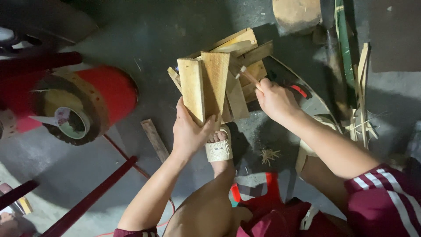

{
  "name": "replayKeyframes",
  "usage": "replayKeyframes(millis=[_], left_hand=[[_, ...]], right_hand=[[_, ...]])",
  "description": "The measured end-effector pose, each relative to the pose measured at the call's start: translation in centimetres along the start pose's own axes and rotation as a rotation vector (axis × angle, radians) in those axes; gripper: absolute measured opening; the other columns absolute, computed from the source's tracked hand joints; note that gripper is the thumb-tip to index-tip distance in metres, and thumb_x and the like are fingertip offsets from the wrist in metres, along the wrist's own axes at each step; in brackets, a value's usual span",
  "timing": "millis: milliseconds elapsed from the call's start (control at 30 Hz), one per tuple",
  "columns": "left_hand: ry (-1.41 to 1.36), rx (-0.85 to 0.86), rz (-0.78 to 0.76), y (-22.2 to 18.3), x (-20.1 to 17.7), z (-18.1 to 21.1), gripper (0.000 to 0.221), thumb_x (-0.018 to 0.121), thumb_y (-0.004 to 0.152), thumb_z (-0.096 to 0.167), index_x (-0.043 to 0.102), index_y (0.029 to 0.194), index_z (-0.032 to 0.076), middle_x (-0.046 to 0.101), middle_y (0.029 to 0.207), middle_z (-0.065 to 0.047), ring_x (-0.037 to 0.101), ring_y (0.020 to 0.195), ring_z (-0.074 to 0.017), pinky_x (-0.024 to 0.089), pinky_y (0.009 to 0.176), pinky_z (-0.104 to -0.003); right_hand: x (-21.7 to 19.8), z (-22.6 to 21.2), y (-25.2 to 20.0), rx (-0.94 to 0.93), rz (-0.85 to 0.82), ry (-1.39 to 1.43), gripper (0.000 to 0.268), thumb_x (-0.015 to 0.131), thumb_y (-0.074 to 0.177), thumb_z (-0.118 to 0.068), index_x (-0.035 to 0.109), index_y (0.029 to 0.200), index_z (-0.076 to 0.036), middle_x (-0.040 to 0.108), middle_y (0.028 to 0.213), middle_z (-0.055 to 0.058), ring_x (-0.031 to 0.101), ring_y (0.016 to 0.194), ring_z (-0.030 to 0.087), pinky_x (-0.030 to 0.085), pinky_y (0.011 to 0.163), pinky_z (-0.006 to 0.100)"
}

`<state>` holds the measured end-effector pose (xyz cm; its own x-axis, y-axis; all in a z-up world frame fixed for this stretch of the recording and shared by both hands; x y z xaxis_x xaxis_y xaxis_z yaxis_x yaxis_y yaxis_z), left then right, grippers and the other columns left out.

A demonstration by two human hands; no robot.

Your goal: Assembling a wooden container or drum shell by fitting and hammering wooden slats into a circular frame.

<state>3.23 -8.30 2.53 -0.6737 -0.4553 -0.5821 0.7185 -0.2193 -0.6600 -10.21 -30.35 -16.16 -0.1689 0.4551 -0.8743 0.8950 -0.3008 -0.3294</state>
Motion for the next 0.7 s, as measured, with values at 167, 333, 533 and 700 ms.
replayKeyframes(millis=[167,333,533,700], left_hand=[[0.013,-0.008,-0.011,-0.2,0.5,-0.3,0.101,0.079,0.08,0.036,0.021,0.155,0.001,0.053,0.136,-0.035,0.057,0.126,-0.0561,0.049,0.101,-0.069],[0.012,-0.014,-0.016,-0.1,0.4,-0.4,0.102,0.079,0.08,0.037,0.02,0.155,0.001,0.052,0.138,-0.035,0.055,0.127,-0.0568,0.049,0.102,-0.069],[0.026,-0.013,-0.019,-0.1,0.4,-0.1,0.102,0.079,0.08,0.035,0.02,0.156,0.0,0.052,0.137,-0.035,0.056,0.127,-0.0559,0.049,0.101,-0.069],[-0.018,0.025,-0.013,0.2,0.3,-1.4,0.104,0.08,0.079,0.039,0.02,0.156,0.001,0.054,0.136,-0.035,0.056,0.127,-0.0557,0.049,0.1,-0.07]], right_hand=[[-0.8,0.2,-0.5,-0.024,0.035,0.071,0.034,0.053,0.106,-0.045,0.057,0.109,-0.011,0.069,0.077,0.017,0.074,0.071,0.041,0.061,0.061,0.051],[-2.2,0.0,-0.8,-0.063,0.108,0.107,0.03,0.056,0.106,-0.04,0.056,0.109,-0.01,0.068,0.076,0.016,0.074,0.07,0.038,0.062,0.061,0.046],[-1.0,0.4,-0.4,-0.098,0.108,0.046,0.036,0.053,0.105,-0.047,0.057,0.103,-0.011,0.068,0.074,0.015,0.073,0.064,0.038,0.06,0.057,0.047],[-2.3,4.0,-2.4,-0.143,0.221,0.165,0.026,0.068,0.098,-0.033,0.063,0.102,-0.008,0.07,0.079,0.021,0.073,0.076,0.043,0.058,0.066,0.052]])
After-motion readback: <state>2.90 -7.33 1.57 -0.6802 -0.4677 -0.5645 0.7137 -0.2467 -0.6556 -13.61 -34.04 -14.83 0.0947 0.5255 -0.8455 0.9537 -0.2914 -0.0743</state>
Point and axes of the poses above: each hand's wrist, its own y-axis towards the middle knuckle, its own x-axis out of the palm, z = x × y, the point moved 3 cm from there along y, towards the middle knuckle
